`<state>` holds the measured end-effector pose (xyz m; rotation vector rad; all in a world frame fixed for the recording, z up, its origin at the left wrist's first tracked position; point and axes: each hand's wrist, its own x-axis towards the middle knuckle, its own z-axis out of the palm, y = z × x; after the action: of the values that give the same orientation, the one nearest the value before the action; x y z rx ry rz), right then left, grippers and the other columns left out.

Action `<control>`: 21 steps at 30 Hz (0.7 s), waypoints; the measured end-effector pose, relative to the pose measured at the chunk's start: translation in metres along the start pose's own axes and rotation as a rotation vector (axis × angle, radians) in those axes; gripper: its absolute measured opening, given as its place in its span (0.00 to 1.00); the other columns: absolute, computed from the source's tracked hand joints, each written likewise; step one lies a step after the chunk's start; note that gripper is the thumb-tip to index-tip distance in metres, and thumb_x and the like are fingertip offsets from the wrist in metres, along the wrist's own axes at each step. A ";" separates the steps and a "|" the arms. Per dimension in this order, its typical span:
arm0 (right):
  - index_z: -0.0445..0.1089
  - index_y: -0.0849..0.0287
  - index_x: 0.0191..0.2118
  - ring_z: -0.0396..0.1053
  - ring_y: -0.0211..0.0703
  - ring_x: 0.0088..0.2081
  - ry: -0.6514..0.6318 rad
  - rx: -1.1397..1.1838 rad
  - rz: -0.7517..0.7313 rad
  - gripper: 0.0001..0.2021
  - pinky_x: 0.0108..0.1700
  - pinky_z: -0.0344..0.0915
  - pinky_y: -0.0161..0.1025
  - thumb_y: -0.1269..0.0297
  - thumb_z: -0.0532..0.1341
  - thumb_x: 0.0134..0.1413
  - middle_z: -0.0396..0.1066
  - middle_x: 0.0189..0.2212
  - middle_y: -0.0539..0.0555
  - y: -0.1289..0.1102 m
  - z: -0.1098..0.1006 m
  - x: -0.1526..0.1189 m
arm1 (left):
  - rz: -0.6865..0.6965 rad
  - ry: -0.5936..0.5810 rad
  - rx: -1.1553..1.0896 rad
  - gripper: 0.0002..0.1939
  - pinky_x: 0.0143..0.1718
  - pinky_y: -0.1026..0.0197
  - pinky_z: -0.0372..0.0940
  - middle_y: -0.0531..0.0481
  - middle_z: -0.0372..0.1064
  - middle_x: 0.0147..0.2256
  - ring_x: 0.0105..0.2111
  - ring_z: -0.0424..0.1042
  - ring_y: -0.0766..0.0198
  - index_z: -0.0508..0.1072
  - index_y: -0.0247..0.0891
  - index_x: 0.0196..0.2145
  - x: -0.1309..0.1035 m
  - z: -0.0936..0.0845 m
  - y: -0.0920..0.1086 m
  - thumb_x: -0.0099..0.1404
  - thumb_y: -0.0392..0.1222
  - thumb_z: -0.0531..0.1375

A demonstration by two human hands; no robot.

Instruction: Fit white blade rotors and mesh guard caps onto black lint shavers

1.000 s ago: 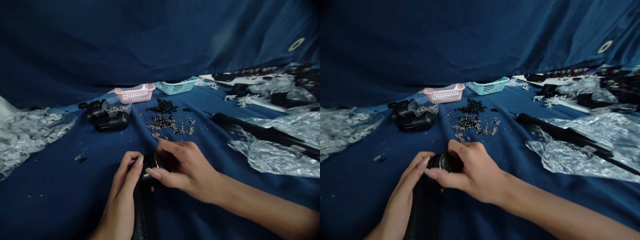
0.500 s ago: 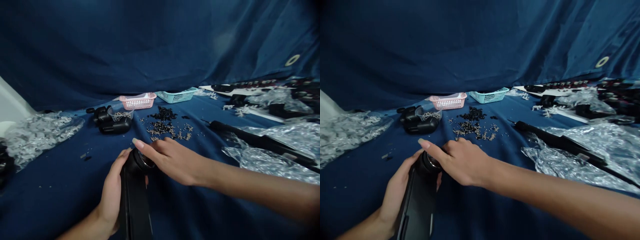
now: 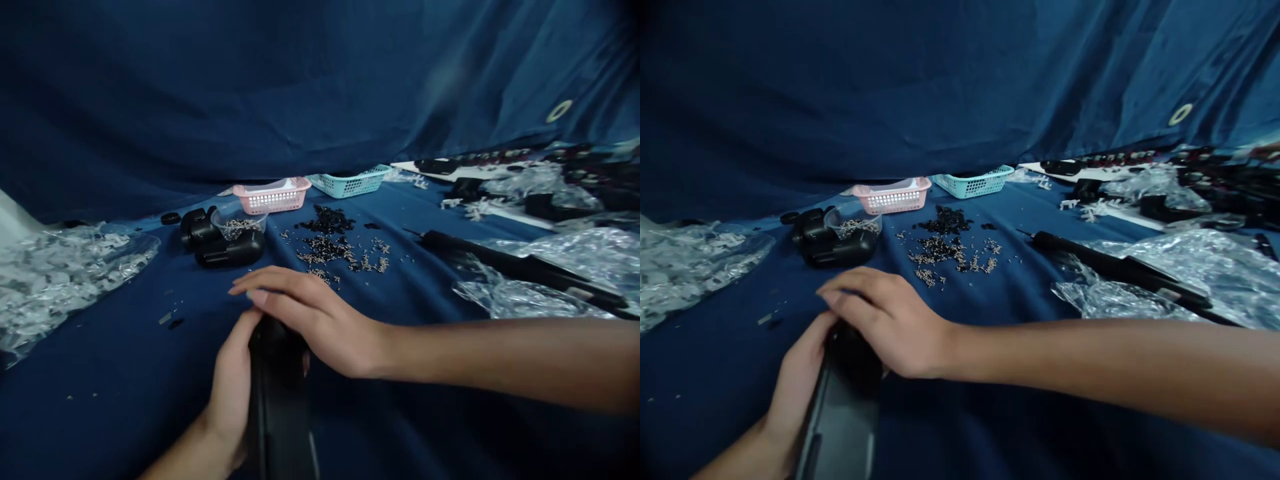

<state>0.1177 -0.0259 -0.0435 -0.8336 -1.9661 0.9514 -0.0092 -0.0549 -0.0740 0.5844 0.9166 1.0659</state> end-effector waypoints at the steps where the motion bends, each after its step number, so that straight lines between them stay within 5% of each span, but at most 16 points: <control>1: 0.74 0.62 0.52 0.75 0.47 0.53 0.097 0.123 0.208 0.16 0.55 0.72 0.44 0.64 0.52 0.70 0.75 0.54 0.58 0.001 0.006 -0.002 | 0.021 0.069 -0.019 0.09 0.29 0.61 0.69 0.52 0.73 0.25 0.25 0.71 0.62 0.76 0.37 0.32 -0.001 0.004 -0.002 0.58 0.46 0.65; 4: 0.74 0.55 0.54 0.76 0.51 0.49 0.192 0.351 0.534 0.19 0.44 0.77 0.46 0.53 0.52 0.70 0.76 0.51 0.57 0.003 0.012 -0.007 | 0.101 0.252 -0.049 0.09 0.36 0.63 0.70 0.54 0.76 0.32 0.32 0.74 0.63 0.76 0.40 0.37 -0.006 0.011 -0.004 0.58 0.43 0.65; 9: 0.65 0.55 0.63 0.62 0.55 0.66 0.079 0.458 0.425 0.31 0.61 0.66 0.58 0.39 0.48 0.68 0.68 0.61 0.59 0.000 -0.011 -0.018 | -0.064 0.119 0.008 0.13 0.28 0.61 0.71 0.49 0.76 0.26 0.25 0.74 0.61 0.79 0.37 0.35 -0.008 0.006 0.000 0.62 0.50 0.62; 13: 0.60 0.47 0.67 0.51 0.47 0.70 -0.032 0.407 0.295 0.28 0.70 0.52 0.53 0.51 0.61 0.64 0.57 0.69 0.51 0.000 -0.034 -0.032 | -0.109 -0.027 -0.037 0.19 0.27 0.61 0.71 0.45 0.75 0.22 0.22 0.73 0.61 0.80 0.34 0.29 -0.002 0.005 0.005 0.65 0.51 0.58; 16: 0.64 0.48 0.64 0.61 0.47 0.66 -0.101 0.368 0.178 0.31 0.67 0.57 0.50 0.65 0.70 0.55 0.63 0.65 0.53 0.010 -0.043 -0.043 | -0.138 -0.022 -0.054 0.16 0.27 0.60 0.71 0.47 0.74 0.22 0.21 0.72 0.62 0.80 0.37 0.30 -0.002 0.007 0.005 0.64 0.50 0.59; 21: 0.70 0.53 0.60 0.68 0.45 0.60 -0.068 0.316 0.011 0.31 0.64 0.62 0.44 0.71 0.73 0.49 0.68 0.58 0.55 0.024 -0.046 -0.051 | -0.156 -0.068 0.115 0.19 0.23 0.55 0.70 0.46 0.73 0.21 0.21 0.71 0.57 0.79 0.40 0.30 -0.004 0.006 0.003 0.60 0.60 0.62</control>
<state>0.1861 -0.0400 -0.0626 -0.6401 -1.8039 1.2711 -0.0068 -0.0570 -0.0672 0.6298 0.9527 0.8528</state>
